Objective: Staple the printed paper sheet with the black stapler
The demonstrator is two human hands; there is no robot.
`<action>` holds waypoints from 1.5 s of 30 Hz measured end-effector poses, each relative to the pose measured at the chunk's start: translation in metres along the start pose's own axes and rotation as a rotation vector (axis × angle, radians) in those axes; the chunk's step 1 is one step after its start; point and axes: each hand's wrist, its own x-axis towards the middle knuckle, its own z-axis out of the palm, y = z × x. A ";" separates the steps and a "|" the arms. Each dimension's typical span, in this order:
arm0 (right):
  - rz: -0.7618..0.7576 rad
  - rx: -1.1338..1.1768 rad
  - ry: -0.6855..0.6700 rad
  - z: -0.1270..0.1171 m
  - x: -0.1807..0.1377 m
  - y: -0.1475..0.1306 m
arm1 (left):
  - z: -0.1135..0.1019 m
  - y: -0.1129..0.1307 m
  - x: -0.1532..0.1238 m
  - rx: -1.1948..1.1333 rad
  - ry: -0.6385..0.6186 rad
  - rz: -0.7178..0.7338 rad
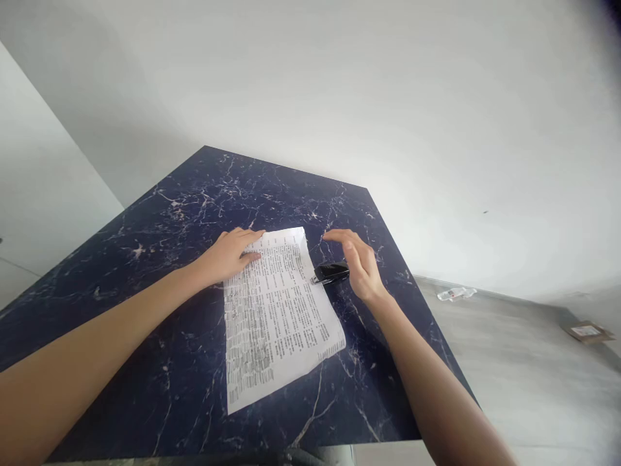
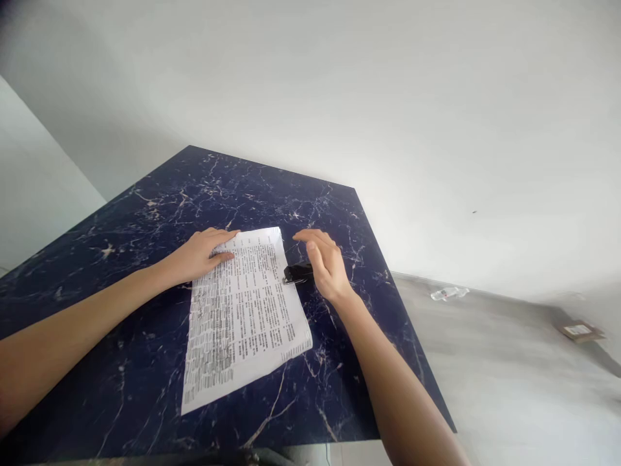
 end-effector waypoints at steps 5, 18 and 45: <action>-0.006 -0.470 -0.219 0.034 -0.007 -0.020 | 0.001 0.002 0.000 0.020 0.011 0.014; -0.019 -0.337 -0.399 0.015 -0.003 -0.012 | 0.004 -0.004 0.002 0.063 0.059 0.034; 0.119 -0.163 -0.432 0.069 -0.009 -0.061 | 0.002 -0.009 0.007 -0.055 0.176 -0.015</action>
